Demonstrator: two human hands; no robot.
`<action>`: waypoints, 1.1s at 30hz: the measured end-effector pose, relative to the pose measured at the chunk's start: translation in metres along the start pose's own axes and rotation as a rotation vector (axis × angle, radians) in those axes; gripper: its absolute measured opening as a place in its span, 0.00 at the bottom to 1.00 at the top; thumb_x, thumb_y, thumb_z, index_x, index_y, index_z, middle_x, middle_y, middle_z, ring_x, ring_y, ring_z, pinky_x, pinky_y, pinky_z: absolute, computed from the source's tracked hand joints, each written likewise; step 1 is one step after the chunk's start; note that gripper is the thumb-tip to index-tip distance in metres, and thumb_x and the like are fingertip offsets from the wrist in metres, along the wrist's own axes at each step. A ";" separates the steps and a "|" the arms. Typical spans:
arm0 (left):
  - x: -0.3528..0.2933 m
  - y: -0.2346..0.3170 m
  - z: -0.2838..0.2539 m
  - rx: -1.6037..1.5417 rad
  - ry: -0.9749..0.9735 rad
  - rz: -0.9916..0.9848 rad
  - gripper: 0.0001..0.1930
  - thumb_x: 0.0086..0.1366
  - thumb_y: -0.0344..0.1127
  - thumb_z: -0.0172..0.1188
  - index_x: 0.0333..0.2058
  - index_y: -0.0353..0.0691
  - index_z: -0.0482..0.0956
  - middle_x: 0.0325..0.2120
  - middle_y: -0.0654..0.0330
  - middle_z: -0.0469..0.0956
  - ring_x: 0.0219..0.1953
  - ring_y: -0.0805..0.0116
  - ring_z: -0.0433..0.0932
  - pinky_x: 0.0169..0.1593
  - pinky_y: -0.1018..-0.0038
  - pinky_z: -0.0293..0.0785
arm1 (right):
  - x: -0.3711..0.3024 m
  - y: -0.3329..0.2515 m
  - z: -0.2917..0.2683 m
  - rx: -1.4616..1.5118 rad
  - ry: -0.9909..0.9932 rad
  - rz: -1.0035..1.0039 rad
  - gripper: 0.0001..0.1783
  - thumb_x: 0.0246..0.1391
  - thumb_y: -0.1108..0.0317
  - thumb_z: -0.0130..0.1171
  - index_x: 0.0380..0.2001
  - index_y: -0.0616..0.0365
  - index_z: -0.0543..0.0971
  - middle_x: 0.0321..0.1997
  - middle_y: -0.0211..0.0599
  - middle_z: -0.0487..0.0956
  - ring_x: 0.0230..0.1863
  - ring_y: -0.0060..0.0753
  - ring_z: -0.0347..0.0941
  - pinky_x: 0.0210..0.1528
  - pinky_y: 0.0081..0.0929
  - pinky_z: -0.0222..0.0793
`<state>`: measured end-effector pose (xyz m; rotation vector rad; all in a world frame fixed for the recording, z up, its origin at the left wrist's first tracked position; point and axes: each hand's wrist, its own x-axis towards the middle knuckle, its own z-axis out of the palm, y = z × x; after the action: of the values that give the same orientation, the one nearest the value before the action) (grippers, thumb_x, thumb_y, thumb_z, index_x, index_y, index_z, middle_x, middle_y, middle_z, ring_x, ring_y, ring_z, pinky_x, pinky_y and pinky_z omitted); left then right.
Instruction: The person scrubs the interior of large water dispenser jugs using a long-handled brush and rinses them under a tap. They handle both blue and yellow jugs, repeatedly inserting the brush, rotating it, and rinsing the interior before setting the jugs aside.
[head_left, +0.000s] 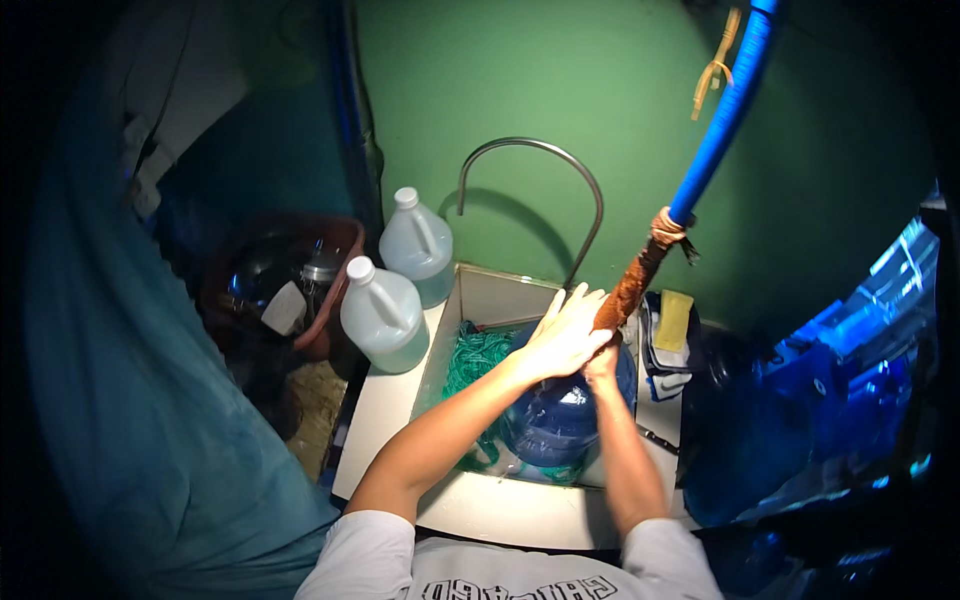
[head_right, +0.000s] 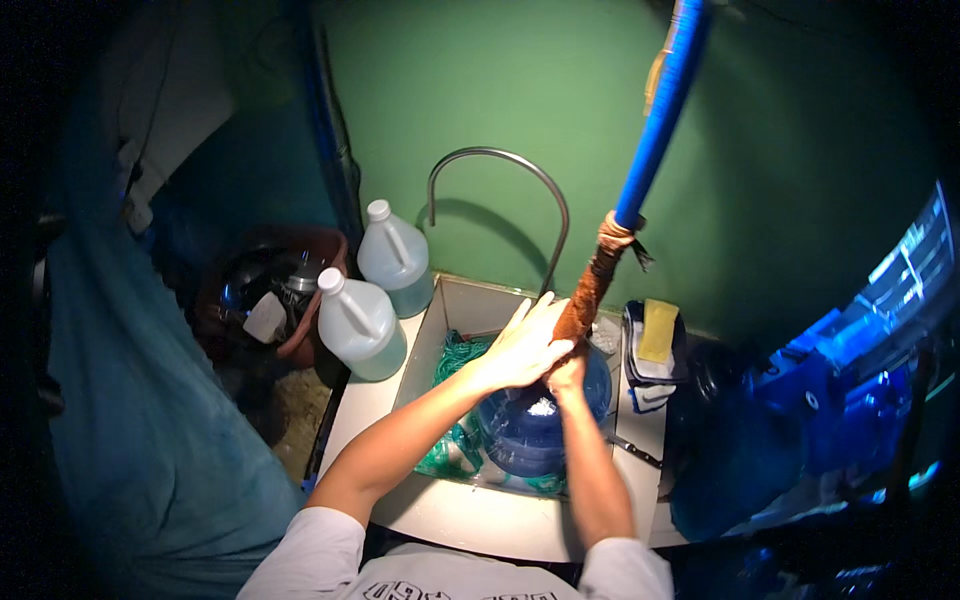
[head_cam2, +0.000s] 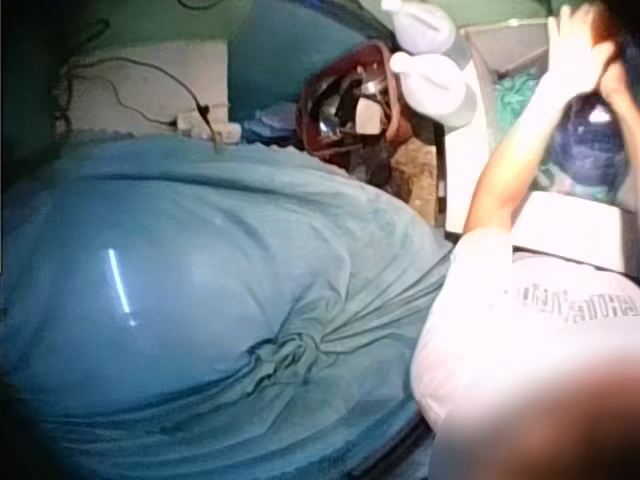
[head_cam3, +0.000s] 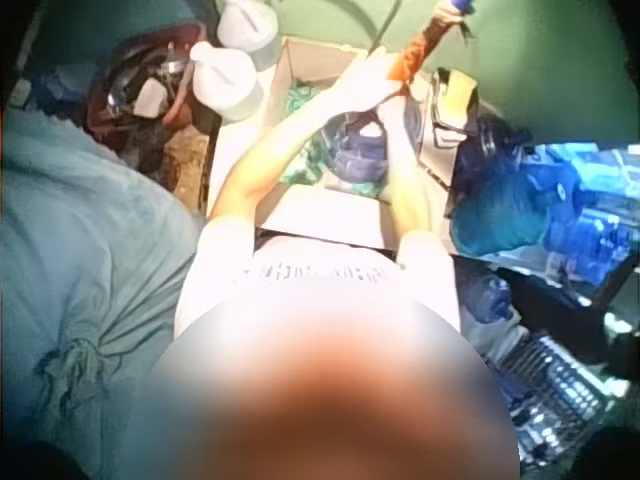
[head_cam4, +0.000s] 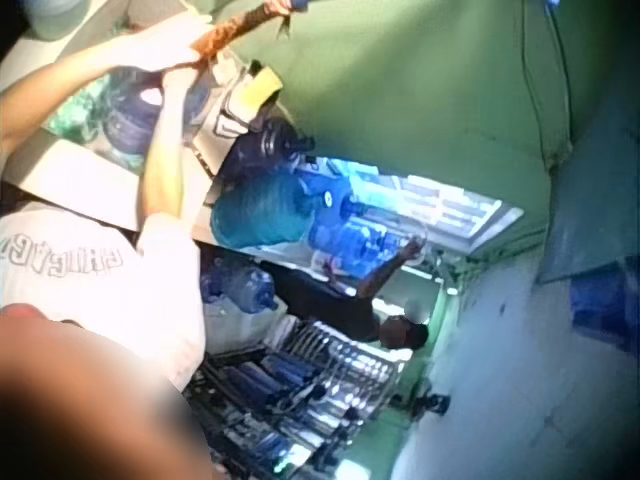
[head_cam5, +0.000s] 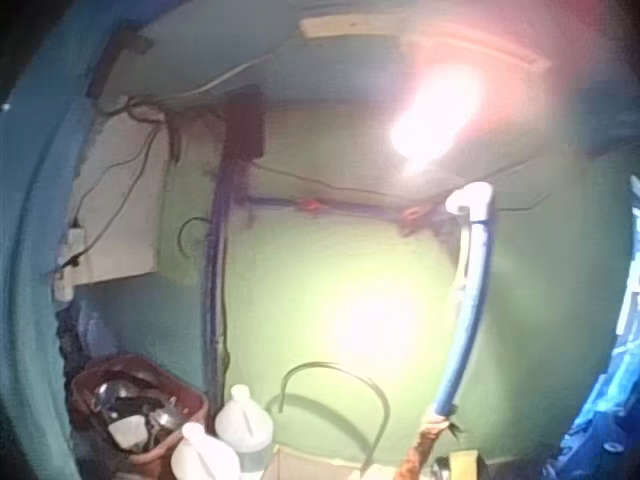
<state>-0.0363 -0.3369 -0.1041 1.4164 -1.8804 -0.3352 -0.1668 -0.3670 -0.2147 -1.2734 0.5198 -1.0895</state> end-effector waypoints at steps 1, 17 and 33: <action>-0.005 -0.005 0.002 -0.137 -0.062 -0.066 0.30 0.67 0.49 0.51 0.62 0.37 0.64 0.61 0.45 0.67 0.70 0.42 0.53 0.71 0.44 0.41 | -0.004 0.004 0.000 -0.206 0.018 -0.081 0.30 0.39 0.70 0.72 0.49 0.64 0.75 0.45 0.38 0.80 0.43 0.29 0.77 0.48 0.31 0.74; -0.008 -0.018 -0.014 -0.171 0.086 -0.317 0.16 0.61 0.38 0.57 0.44 0.33 0.74 0.29 0.40 0.81 0.37 0.42 0.82 0.43 0.54 0.77 | -0.022 0.026 0.006 -0.346 0.017 -0.044 0.20 0.38 0.73 0.73 0.37 0.64 0.78 0.32 0.29 0.80 0.33 0.20 0.74 0.39 0.24 0.73; -0.198 -0.040 0.024 -1.019 0.106 -0.601 0.56 0.60 0.63 0.63 0.70 0.29 0.42 0.68 0.42 0.54 0.71 0.54 0.53 0.72 0.56 0.47 | -0.104 -0.224 -0.140 0.508 0.131 -0.230 0.21 0.52 0.57 0.53 0.45 0.57 0.75 0.44 0.37 0.79 0.51 0.36 0.75 0.64 0.45 0.67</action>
<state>-0.0021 -0.1761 -0.2243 1.1564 -0.8678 -1.2627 -0.4074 -0.3284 -0.0699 -0.8298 0.1716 -1.3979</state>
